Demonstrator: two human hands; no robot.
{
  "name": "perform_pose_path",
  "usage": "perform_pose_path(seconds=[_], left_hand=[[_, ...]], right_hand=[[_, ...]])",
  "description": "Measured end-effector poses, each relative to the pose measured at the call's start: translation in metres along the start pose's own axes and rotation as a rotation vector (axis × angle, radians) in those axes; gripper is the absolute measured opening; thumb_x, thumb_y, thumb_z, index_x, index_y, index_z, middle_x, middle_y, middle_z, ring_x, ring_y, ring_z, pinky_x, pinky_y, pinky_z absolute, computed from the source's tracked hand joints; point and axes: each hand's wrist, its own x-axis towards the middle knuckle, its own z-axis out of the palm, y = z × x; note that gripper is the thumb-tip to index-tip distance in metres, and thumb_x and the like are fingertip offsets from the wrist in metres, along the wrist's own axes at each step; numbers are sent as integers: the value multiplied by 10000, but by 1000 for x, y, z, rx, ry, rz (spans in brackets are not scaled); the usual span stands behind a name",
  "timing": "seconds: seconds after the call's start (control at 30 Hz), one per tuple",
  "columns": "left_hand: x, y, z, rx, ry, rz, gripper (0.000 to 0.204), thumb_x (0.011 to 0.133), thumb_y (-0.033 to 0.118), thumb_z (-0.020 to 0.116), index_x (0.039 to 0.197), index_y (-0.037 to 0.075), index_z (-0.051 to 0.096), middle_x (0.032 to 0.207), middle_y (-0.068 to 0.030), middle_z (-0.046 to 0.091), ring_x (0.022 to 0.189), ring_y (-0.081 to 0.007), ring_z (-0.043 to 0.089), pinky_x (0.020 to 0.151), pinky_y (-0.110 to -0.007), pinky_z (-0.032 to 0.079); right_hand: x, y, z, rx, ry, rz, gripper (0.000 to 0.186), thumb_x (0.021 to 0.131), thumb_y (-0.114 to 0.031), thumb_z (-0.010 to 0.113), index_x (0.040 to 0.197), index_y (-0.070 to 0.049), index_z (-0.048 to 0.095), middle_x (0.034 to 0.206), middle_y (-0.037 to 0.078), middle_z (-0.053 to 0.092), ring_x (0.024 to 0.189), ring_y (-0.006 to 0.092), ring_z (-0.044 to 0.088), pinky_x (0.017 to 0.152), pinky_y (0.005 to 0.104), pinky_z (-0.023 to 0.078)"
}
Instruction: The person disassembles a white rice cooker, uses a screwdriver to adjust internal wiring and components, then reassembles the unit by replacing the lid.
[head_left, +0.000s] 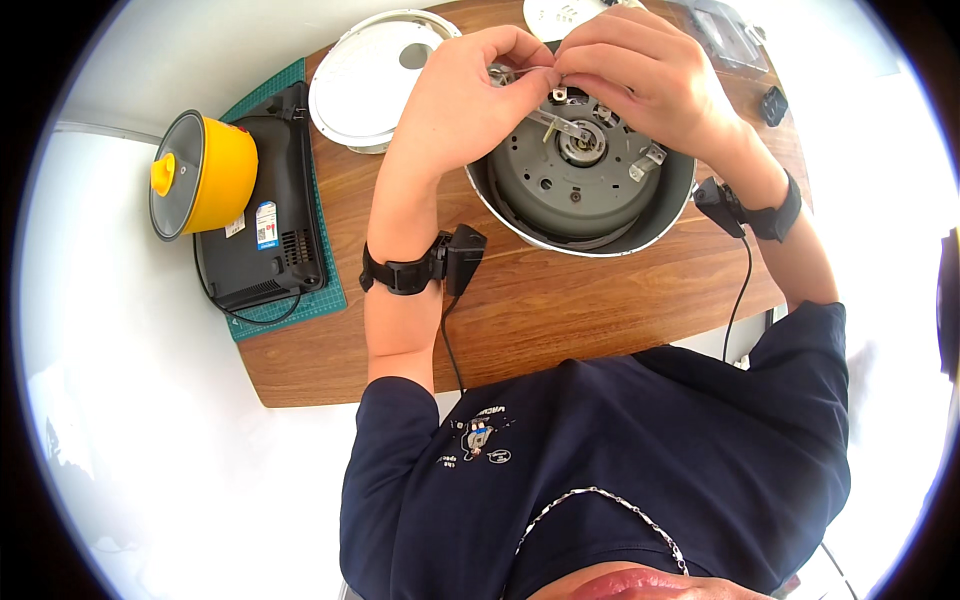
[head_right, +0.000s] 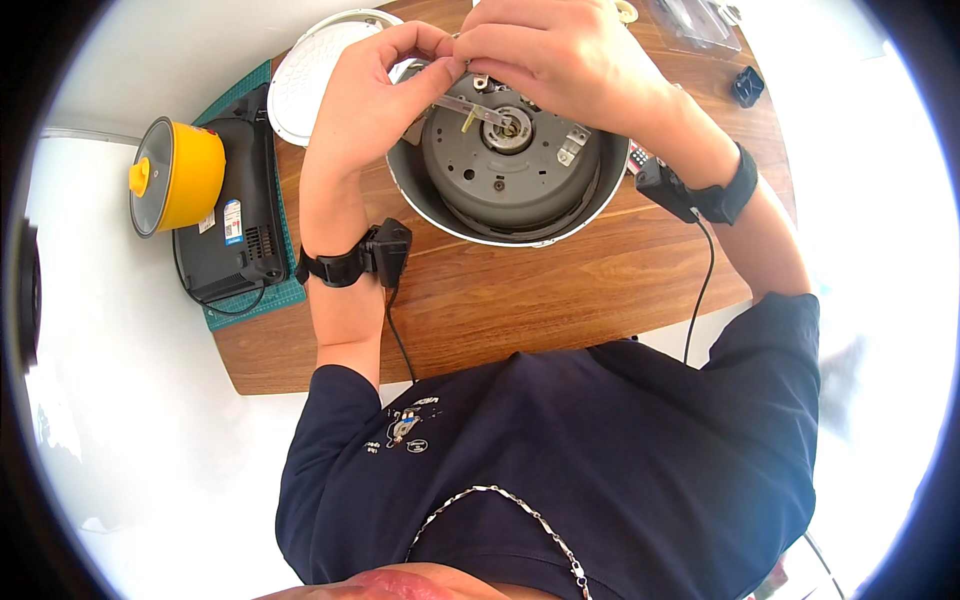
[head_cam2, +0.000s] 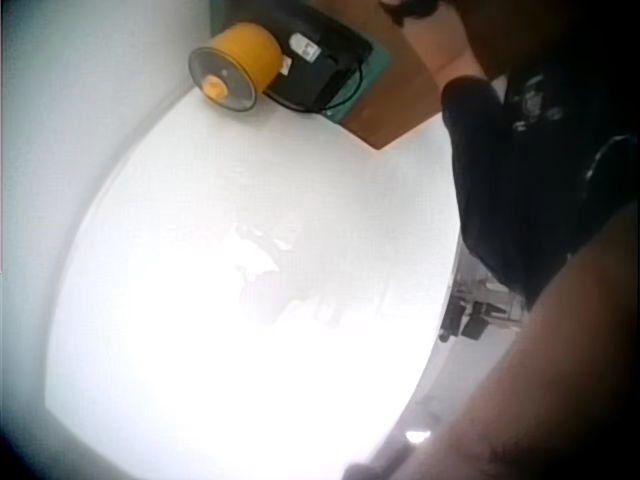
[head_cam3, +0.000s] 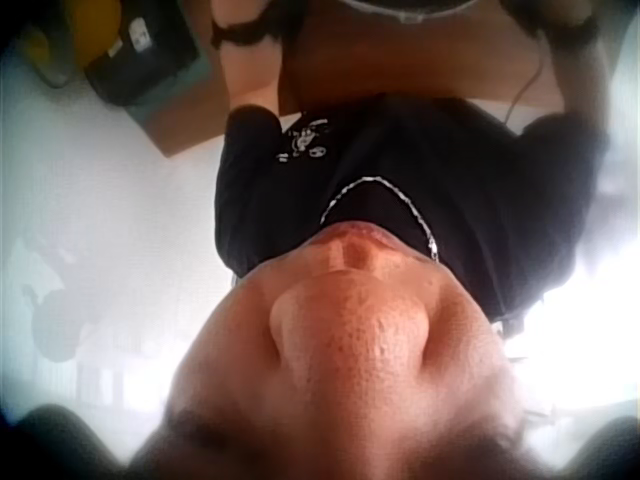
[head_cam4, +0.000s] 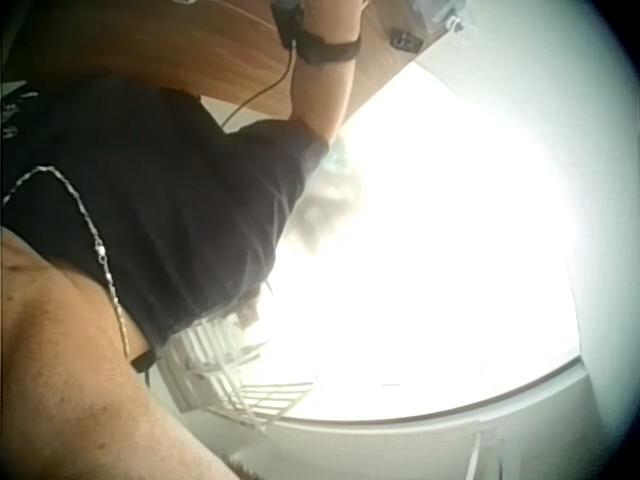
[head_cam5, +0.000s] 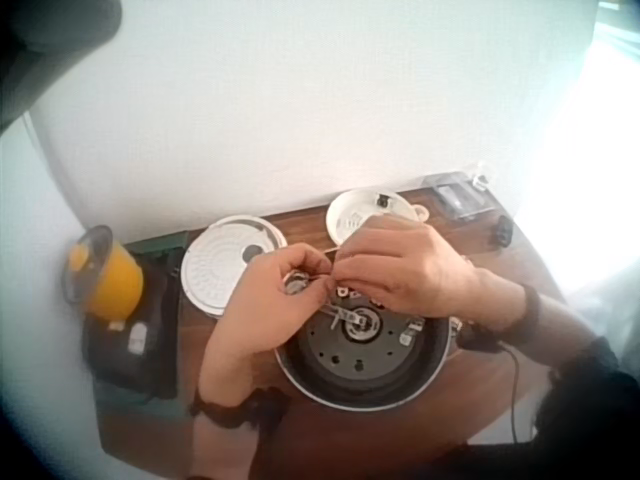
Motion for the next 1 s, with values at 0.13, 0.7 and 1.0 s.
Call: perform_pose_path(seconds=[0.13, 0.7, 1.0], left_hand=[[0, 4, -2, 22, -18, 2, 217, 903, 200, 726, 1020, 20, 757, 895, -77, 766, 857, -151, 694, 783, -311, 548], [9, -5, 5, 292, 217, 535, 135, 837, 33, 754, 958, 65, 704, 871, -72, 681, 785, -253, 670, 672, -346, 539], [9, -5, 5, 313, 258, 602, 132, 813, 37, 770, 913, 95, 706, 830, -40, 660, 747, -232, 658, 628, -335, 535]], right_hand=[[-4, 2, 2, 5, -30, 2, 175, 750, -28, 805, 903, -67, 727, 926, 56, 704, 819, 254, 690, 702, 372, 572], [-6, -5, 6, 399, -112, 787, 90, 891, -83, 796, 956, -25, 774, 874, -10, 728, 795, 65, 623, 736, 224, 525], [-8, -6, 6, 390, -129, 768, 106, 903, -79, 785, 992, -29, 758, 891, -7, 718, 832, 74, 631, 771, 235, 529]])
